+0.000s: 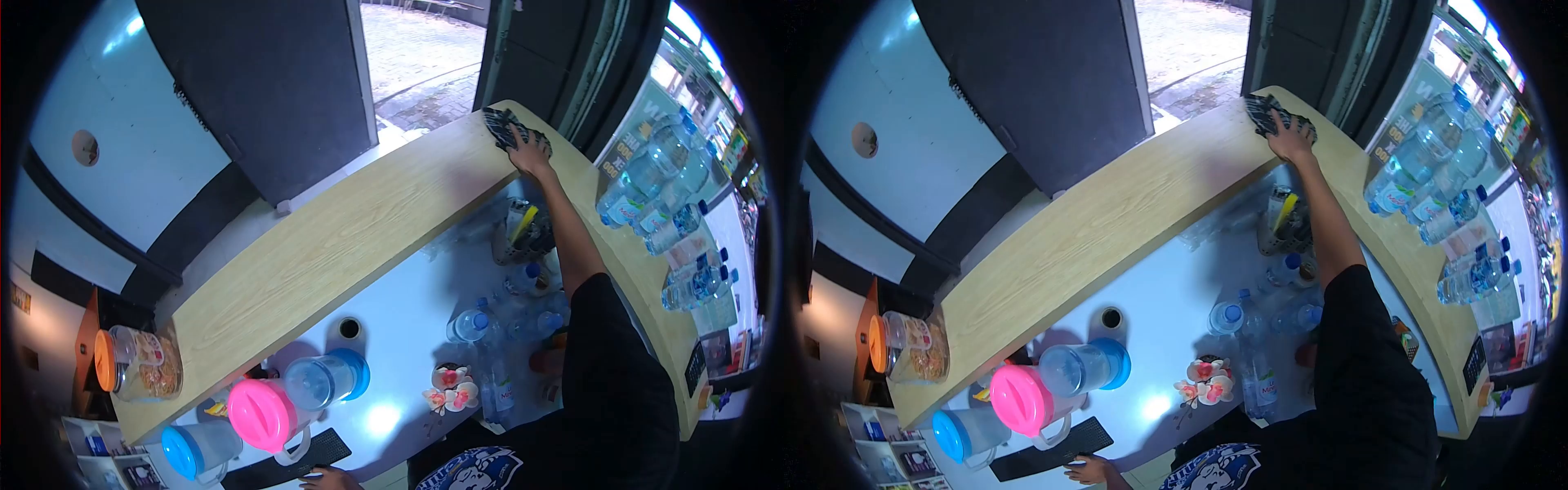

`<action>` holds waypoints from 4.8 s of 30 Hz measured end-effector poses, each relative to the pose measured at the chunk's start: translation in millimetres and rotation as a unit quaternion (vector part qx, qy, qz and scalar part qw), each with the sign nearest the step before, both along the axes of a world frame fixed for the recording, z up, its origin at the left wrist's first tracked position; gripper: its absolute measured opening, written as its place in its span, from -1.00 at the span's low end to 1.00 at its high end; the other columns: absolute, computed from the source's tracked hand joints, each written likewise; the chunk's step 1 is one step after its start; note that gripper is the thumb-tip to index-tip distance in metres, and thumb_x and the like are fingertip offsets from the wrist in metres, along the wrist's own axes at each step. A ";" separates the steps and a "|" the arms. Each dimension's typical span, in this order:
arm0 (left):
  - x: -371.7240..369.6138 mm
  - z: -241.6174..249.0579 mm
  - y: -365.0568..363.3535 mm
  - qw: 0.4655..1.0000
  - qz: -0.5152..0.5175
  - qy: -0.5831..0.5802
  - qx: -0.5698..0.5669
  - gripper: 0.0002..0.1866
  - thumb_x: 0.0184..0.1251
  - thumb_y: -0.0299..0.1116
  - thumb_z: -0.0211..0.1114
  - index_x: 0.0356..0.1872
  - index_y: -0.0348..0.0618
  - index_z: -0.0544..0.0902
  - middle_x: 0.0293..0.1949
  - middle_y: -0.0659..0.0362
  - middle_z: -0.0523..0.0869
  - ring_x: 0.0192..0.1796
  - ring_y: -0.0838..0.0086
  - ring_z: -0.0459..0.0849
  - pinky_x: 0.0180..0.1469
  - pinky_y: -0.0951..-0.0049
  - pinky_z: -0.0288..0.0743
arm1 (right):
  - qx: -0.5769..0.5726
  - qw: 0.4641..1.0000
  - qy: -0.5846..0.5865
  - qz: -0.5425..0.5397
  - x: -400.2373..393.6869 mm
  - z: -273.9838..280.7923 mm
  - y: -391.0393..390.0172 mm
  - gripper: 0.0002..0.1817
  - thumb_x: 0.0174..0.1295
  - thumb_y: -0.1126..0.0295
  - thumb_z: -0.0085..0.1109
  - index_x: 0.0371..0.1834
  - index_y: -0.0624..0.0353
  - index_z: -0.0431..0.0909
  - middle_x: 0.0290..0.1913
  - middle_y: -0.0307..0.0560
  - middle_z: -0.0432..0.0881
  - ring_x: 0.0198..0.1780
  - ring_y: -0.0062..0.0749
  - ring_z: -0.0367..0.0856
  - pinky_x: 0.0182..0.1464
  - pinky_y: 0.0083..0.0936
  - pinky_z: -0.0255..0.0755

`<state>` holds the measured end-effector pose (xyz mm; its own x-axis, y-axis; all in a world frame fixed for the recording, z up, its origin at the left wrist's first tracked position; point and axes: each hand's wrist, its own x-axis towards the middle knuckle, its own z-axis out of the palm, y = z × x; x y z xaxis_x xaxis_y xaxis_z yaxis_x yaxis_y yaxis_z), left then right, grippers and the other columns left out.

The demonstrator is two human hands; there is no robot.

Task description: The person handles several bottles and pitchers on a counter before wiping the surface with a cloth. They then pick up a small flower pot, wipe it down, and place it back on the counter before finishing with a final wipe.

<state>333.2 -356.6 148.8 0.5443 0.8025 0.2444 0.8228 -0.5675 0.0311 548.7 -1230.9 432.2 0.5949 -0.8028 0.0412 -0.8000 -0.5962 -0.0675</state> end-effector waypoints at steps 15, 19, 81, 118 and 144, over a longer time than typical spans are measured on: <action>-4.5 -17.4 10.4 0.999 -0.001 -0.030 -0.011 -0.31 0.57 0.12 -0.18 0.51 -0.13 0.36 0.55 -0.12 0.28 0.59 -0.04 0.21 0.57 -0.09 0.06 | -0.061 0.898 -0.139 0.412 65.8 -0.4 306.7 -0.14 0.27 0.12 0.26 0.65 -0.39 0.10 0.56 0.34 0.17 0.54 0.49 0.07 0.55 0.26 -0.06; -0.1 3.7 -1.3 0.998 -0.006 -0.048 -0.046 -0.27 0.54 0.11 -0.24 0.52 -0.21 0.33 0.57 -0.16 0.22 0.61 -0.09 0.15 0.59 -0.12 -0.02 | -0.051 0.845 -0.149 0.511 37.7 6.5 337.2 -0.09 0.19 0.18 0.32 0.65 -0.30 0.12 0.54 0.30 0.20 0.51 0.46 0.12 0.52 0.25 0.01; -17.1 59.2 -212.5 0.561 -0.608 0.008 -0.562 -0.25 0.16 -0.06 0.58 0.28 -0.33 0.54 0.10 -0.10 0.68 0.13 0.11 0.64 0.24 0.24 0.48 | 0.628 0.430 -0.574 -0.303 -451.1 -96.7 529.0 -0.67 0.48 0.22 0.09 0.13 0.21 0.56 -0.09 -0.14 0.74 -0.10 -0.38 0.74 0.04 -0.38 0.62; -60.3 152.7 -263.2 0.296 -0.328 -0.017 -0.897 -0.21 0.15 -0.30 0.57 0.41 -0.16 0.39 0.29 0.16 0.54 0.34 0.33 0.55 0.43 0.28 0.42 | 0.310 0.777 -0.431 0.339 -366.1 -23.9 461.9 -0.27 0.08 0.67 0.28 0.39 -0.12 0.57 0.49 -0.06 0.39 0.43 0.03 0.33 0.46 -0.14 0.27; -69.3 199.1 -277.0 0.251 -0.316 -0.124 -0.907 -0.24 0.29 -0.22 0.53 0.38 -0.32 0.34 0.24 0.07 0.61 0.28 0.28 0.62 0.37 0.24 0.51 | 0.345 0.771 -0.486 0.224 -365.1 -1.4 494.3 -0.29 0.10 0.82 0.05 0.41 0.21 0.47 0.47 0.10 0.38 0.49 -0.03 0.38 0.47 -0.32 0.26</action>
